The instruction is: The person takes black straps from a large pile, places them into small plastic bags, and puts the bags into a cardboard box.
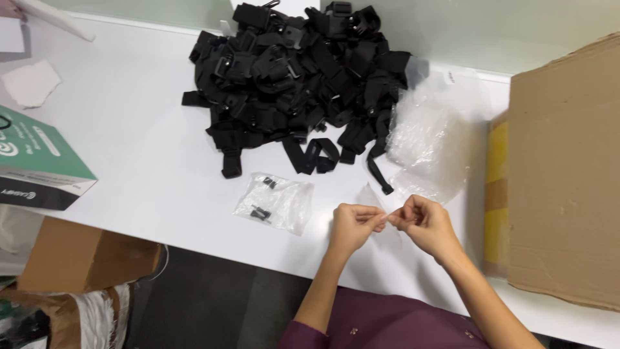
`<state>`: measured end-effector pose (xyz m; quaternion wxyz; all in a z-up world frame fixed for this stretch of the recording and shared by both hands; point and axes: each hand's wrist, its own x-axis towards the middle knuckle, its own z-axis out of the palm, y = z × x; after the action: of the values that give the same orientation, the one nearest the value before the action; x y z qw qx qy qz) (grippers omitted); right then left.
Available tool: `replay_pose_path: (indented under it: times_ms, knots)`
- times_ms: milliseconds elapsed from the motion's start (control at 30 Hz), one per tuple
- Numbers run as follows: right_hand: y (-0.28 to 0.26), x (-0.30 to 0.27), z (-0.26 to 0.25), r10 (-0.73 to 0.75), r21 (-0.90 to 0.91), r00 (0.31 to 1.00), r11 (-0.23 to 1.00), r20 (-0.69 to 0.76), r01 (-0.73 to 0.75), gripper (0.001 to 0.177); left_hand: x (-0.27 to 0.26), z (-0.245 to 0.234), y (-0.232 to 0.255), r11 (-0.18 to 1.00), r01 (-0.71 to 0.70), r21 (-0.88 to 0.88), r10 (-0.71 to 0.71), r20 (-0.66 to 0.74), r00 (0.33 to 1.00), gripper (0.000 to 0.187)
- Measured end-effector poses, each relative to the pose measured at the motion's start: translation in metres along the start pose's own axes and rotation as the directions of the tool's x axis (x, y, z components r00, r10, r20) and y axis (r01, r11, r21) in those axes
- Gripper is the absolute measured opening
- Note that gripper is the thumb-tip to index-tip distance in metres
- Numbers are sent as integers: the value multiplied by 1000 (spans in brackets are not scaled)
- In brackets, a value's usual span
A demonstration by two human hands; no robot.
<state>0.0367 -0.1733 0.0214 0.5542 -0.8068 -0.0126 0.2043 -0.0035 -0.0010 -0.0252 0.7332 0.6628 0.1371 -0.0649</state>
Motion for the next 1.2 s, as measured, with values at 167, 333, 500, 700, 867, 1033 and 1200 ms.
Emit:
replay_pose_path:
  times_ms: [167,333,500,700,867,1033,1200]
  knots:
    - [0,2,9,-38,-79,998,996,-49,34,28,-1,1,-4,996,-79,-40,76,-58,995,21]
    - [6,3,33,-66,130,992,988,-104,79,29,-5,-3,-5,990,-142,-13,139,-151,979,25]
    - [-3,5,45,-89,20,990,996,-113,92,30,-2,-21,-14,979,-133,152,149,-100,984,28]
    - [-20,6,57,-132,-334,966,941,-223,51,33,0,-50,-22,935,-138,325,203,-174,963,32]
    - [-17,10,63,-283,-483,941,860,-184,164,17,-7,-56,-19,929,-214,302,267,-145,953,21]
    - [-6,13,72,-476,-592,879,703,20,394,23,-5,-50,-17,703,-419,575,492,32,870,30]
    - [-12,13,75,-193,-615,977,782,-88,99,17,2,-43,-12,743,-293,602,366,2,931,21]
